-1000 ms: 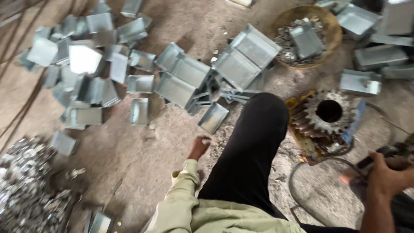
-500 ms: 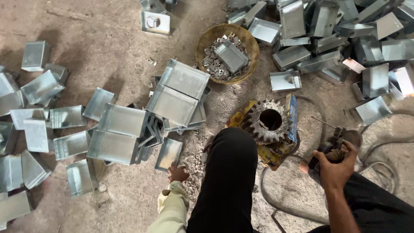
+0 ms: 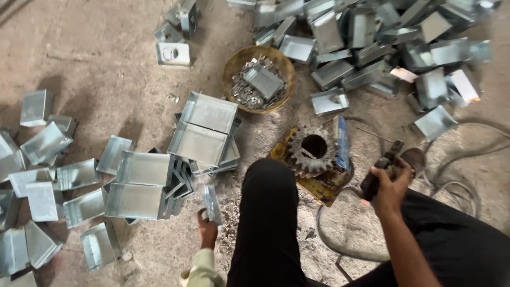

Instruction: The person sits on the floor and uses a handheld welding tool to join the corners of small rectangular metal boxes. They pick up a box, weld its seams while sparks fly, and then place the finished unit into a pile of similar boxes.

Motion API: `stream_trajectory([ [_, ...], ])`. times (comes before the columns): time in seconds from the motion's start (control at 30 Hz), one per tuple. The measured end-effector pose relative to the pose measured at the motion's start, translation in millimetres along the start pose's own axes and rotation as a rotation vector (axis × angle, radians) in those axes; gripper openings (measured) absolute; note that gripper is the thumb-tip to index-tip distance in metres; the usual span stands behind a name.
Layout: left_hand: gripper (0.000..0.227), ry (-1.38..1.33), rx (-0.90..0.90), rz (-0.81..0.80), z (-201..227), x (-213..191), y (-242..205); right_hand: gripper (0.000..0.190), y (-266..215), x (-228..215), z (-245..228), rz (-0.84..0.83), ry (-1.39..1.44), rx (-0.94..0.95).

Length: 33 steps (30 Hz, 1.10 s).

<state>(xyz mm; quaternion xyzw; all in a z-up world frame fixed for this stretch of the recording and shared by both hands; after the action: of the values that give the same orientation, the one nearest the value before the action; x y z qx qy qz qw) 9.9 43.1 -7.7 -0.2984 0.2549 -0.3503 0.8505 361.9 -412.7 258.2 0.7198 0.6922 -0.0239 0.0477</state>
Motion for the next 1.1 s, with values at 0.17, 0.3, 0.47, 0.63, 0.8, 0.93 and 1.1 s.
stream_trajectory([
  [0.17,0.082,-0.449,-0.063,-0.228,-6,8,-41,0.032,1,25,15,-0.057,0.710,0.494],
  [0.3,0.072,-0.499,-0.090,-0.286,-7,2,-66,0.029,-1,42,-1,-0.132,0.758,0.505],
  [0.47,0.064,-0.414,0.011,-0.253,16,-14,-59,0.029,-14,46,-42,-0.220,0.655,0.419],
  [0.63,0.069,-0.218,-0.114,-0.036,35,-47,-69,0.034,-15,47,-122,-0.258,0.535,0.263],
  [0.8,0.074,0.013,-0.053,0.060,50,-58,-84,0.049,-3,56,-144,-0.279,0.461,0.205],
  [0.93,0.071,0.094,-0.025,0.142,61,-61,-86,0.052,11,67,-87,-0.252,0.544,0.259],
  [1.1,0.069,0.077,0.022,0.239,99,-75,-116,0.043,37,89,-10,-0.185,0.543,0.394],
])
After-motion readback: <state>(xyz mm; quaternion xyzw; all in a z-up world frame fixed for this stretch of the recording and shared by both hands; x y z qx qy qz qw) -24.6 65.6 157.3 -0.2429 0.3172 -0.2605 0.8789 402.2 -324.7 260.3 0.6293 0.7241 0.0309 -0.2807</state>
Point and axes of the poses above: each hand's wrist, its own y-axis towards the middle knuckle, its own x-axis out of the palm, z = x × y, the point moved 6 cm from there along y, towards the middle knuckle, and after that the axes turned 7 degrees about -z, right-handed, at the moved point
